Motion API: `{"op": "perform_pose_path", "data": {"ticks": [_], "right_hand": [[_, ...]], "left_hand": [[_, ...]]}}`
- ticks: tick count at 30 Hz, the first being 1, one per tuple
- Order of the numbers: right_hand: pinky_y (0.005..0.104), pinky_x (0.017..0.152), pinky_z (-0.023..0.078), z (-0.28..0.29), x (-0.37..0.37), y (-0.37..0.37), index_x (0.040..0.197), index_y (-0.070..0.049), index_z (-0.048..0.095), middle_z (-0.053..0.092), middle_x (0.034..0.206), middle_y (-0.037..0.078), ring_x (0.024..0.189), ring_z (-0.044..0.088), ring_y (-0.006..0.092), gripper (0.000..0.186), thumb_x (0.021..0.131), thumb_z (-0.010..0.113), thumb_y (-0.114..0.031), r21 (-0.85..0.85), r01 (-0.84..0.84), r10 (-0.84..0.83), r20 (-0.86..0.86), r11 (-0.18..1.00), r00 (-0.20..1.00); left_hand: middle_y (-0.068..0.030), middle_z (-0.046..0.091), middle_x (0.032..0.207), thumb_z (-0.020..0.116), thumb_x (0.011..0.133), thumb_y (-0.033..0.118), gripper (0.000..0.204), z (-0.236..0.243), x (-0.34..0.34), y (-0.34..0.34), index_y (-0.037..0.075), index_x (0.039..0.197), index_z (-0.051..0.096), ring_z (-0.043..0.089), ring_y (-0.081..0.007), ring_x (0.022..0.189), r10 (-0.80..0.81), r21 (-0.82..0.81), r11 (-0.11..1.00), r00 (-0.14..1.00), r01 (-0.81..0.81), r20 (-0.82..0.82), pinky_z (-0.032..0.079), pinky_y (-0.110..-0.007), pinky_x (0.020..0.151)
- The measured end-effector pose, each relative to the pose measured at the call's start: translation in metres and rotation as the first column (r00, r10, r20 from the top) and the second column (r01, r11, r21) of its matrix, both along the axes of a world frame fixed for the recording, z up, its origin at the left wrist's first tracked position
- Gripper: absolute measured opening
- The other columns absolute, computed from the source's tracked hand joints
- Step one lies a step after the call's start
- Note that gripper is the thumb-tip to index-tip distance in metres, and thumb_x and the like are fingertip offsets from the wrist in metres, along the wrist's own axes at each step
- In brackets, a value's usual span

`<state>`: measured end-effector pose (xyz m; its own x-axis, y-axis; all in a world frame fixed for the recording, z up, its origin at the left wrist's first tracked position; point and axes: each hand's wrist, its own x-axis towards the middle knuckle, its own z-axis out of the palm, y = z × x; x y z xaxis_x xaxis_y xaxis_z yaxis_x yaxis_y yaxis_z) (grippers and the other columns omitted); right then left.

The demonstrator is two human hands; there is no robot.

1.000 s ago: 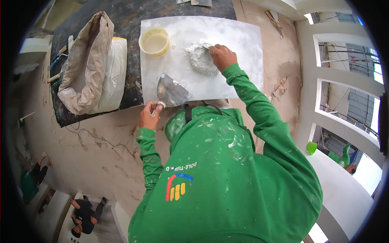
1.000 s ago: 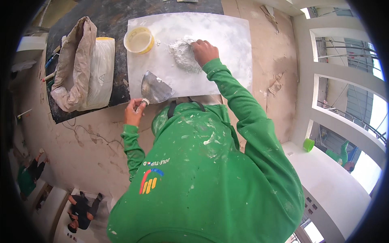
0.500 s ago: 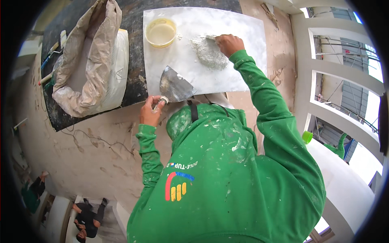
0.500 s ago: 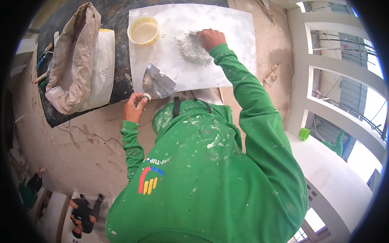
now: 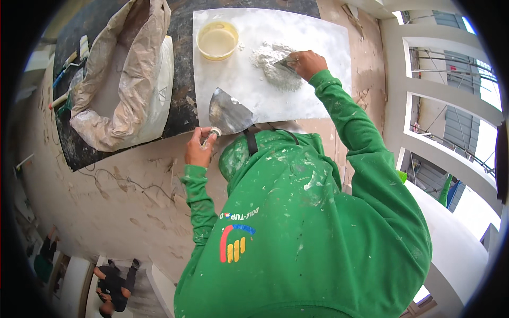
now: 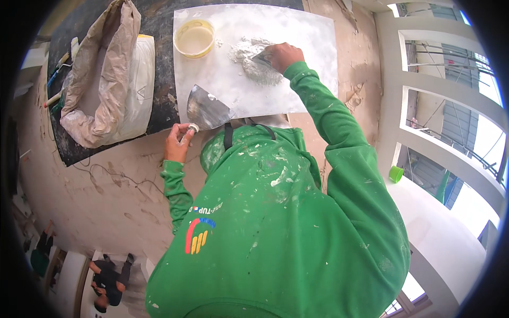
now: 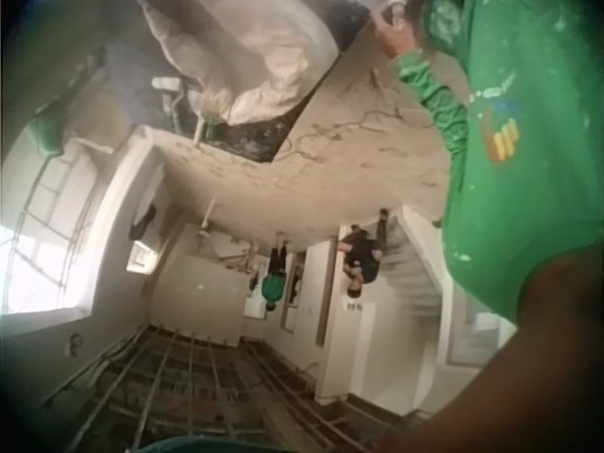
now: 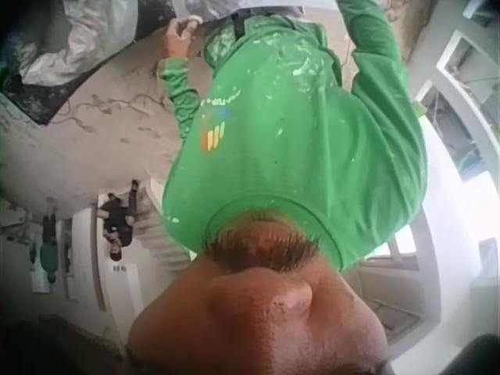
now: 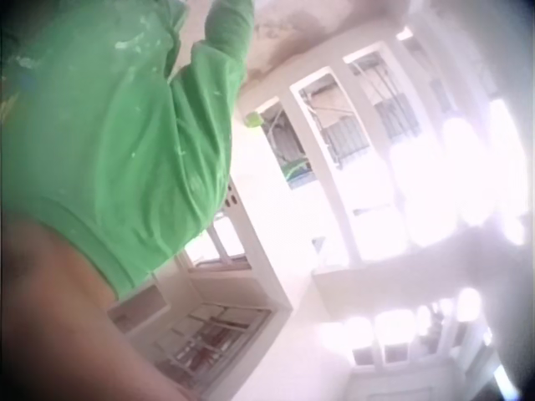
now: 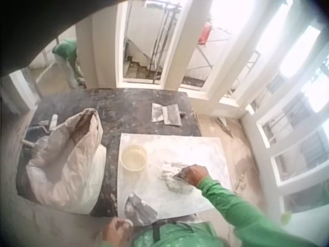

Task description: The person mixes a white powder with water on a board using a trowel and a smaller scraper. They then transfer the mixed compound to a larger trowel and apply it to a curved white surface on a scaffolding structure.

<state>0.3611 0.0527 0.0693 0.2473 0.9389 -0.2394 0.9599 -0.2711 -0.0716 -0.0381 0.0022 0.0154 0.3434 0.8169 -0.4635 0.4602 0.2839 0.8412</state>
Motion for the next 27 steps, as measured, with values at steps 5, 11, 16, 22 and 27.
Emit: {"op": "perform_pose_path", "data": {"ticks": [5,11,16,22,27], "right_hand": [[0.0425,0.072,0.055,-0.002,-0.001,-0.009,0.105,-0.024,0.073,0.072,0.093,0.004,0.083,0.069,0.0279,0.021,0.086,0.062,-0.021,0.186,0.031,-0.044,0.063,0.982,0.997],[0.0401,0.065,0.056,-0.016,-0.005,-0.030,0.096,-0.022,0.075,0.072,0.092,0.002,0.080,0.069,0.0257,0.023,0.084,0.057,-0.013,0.159,-0.139,0.131,0.058,0.977,0.990],[0.0382,0.064,0.057,-0.019,-0.009,-0.029,0.097,-0.022,0.075,0.072,0.093,0.000,0.081,0.070,0.0237,0.024,0.085,0.057,-0.011,0.242,-0.182,0.162,0.101,0.953,0.982],[0.0401,0.069,0.058,-0.023,-0.002,-0.022,0.104,-0.023,0.073,0.072,0.096,0.001,0.082,0.070,0.0256,0.029,0.083,0.057,-0.011,0.348,-0.070,0.029,0.122,0.935,0.992],[0.0397,0.068,0.057,-0.034,0.005,-0.018,0.099,-0.023,0.074,0.072,0.091,0.001,0.079,0.070,0.0253,0.025,0.083,0.058,-0.012,0.139,-0.190,0.177,0.099,0.972,0.979]], "left_hand": [[-0.0077,0.067,0.090,0.067,0.090,0.019,0.026,0.000,-0.001,-0.006,0.003,0.110,0.061,0.063,-0.0147,0.070,-0.036,0.031,0.999,0.998,0.038,-0.054,0.051,-0.030,0.061],[-0.0060,0.067,0.091,0.066,0.090,0.018,0.026,-0.003,0.007,-0.003,0.003,0.110,0.061,0.063,-0.0137,0.075,0.009,-0.084,0.996,0.995,-0.001,0.099,0.051,-0.029,0.061],[-0.0081,0.067,0.092,0.066,0.090,0.017,0.025,-0.005,0.009,0.008,0.002,0.109,0.060,0.064,-0.0173,0.082,-0.067,-0.020,0.997,0.997,0.068,0.040,0.051,-0.032,0.066],[-0.0093,0.066,0.091,0.067,0.089,0.016,0.026,-0.010,0.011,0.018,0.002,0.110,0.060,0.064,-0.0187,0.078,-0.054,-0.008,0.998,0.996,0.055,0.065,0.051,-0.033,0.066],[-0.0080,0.065,0.092,0.068,0.089,0.014,0.027,-0.007,0.012,0.019,0.001,0.111,0.059,0.062,-0.0153,0.074,-0.082,0.033,0.996,0.995,0.080,0.063,0.050,-0.030,0.060]]}}
